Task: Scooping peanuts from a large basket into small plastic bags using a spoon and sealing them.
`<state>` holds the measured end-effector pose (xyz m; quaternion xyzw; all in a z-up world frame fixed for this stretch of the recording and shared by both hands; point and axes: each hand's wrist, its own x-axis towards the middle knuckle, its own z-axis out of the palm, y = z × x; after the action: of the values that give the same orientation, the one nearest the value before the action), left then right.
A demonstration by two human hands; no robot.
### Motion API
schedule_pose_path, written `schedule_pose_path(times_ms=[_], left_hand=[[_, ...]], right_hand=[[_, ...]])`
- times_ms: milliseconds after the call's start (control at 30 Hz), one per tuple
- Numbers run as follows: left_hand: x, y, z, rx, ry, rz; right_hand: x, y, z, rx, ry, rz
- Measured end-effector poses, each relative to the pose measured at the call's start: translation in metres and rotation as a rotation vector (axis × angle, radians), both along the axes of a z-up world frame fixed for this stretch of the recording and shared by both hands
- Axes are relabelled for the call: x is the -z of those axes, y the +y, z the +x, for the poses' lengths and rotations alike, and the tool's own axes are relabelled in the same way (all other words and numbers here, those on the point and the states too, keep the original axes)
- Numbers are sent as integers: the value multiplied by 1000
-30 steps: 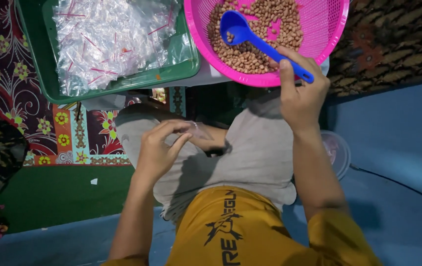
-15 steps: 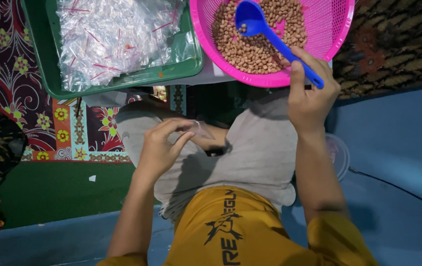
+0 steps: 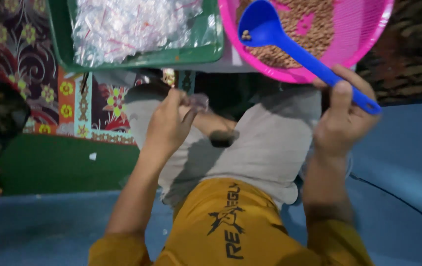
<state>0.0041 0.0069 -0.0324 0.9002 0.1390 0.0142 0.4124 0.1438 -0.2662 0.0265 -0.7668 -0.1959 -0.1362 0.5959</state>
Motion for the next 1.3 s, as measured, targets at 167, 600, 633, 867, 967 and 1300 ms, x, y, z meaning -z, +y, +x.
schedule_pose_path(times_ms=[167, 600, 633, 867, 967, 1300], left_hand=[[0, -8, 18, 27, -98, -52], [10, -13, 33, -69, -359, 123], [13, -14, 34, -84, -370, 120], [27, -16, 35, -86, -427, 260], [-9, -26, 34, 4, -540, 217], [-11, -28, 10, 217, -482, 180]], right_hand=[[15, -3, -39, -6, 33, 55], [39, 7, -56, -355, -579, -124], [39, 8, -55, -365, -612, -123], [50, -28, -61, -280, -617, -80], [40, -20, -61, -67, -666, 101], [31, 43, -62, -363, -43, -196]])
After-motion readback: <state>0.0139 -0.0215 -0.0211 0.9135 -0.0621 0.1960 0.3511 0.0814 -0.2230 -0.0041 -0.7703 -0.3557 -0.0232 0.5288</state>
